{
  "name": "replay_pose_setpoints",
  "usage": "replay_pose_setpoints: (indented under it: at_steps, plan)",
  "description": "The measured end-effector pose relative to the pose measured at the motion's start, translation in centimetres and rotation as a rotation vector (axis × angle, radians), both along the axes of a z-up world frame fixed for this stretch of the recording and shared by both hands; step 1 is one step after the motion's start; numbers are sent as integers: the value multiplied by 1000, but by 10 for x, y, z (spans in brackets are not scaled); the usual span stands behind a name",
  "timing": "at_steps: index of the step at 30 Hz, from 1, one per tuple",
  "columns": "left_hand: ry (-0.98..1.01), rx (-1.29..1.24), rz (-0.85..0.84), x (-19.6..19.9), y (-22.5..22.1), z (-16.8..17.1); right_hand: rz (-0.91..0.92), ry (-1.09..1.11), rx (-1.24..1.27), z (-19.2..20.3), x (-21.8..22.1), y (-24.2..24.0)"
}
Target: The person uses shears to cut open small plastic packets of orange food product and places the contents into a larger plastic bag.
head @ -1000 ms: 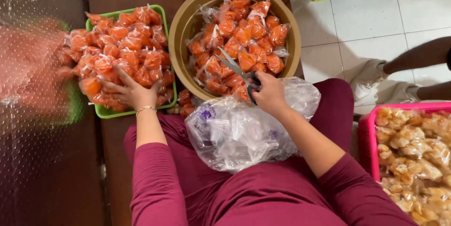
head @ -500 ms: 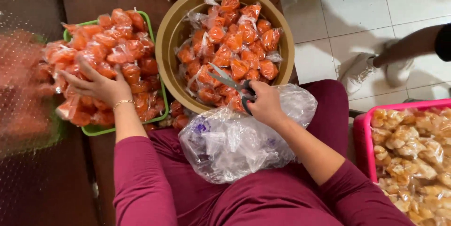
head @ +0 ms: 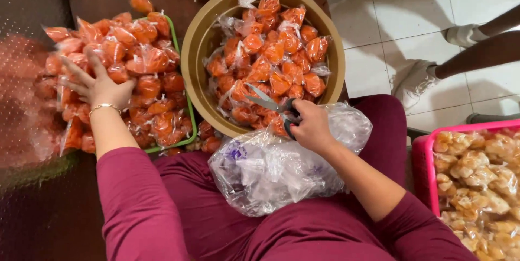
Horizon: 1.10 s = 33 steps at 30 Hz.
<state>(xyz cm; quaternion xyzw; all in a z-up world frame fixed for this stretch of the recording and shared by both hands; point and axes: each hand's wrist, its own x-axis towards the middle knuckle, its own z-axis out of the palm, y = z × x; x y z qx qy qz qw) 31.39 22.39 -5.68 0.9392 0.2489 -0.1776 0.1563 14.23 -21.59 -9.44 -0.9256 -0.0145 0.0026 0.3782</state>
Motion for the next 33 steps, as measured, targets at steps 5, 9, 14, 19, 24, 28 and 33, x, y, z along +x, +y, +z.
replay_pose_setpoints:
  at_steps: [5, 9, 14, 19, 24, 28, 33]
  plan:
    - [-287, -276, 156, -28, -28, 17, -12, 18, 58, 6, -1, -1]
    - [-619, -287, 177, -69, -83, 17, -51, 141, 315, 32, -7, -3]
    - [-913, -699, -276, -157, -187, 53, -54, -15, 497, 71, -24, -2]
    - [-708, -1042, -646, -233, -257, 77, 133, -11, 670, 126, -52, 6]
    - [-842, -955, -466, -283, -277, 15, 91, -177, 595, 167, -67, 10]
    - [-726, -1205, -511, -300, -279, 59, 40, -136, 562, 121, -75, -13]
    - [-478, -1616, -260, -311, -275, 49, -127, -31, 607, 99, -86, -16]
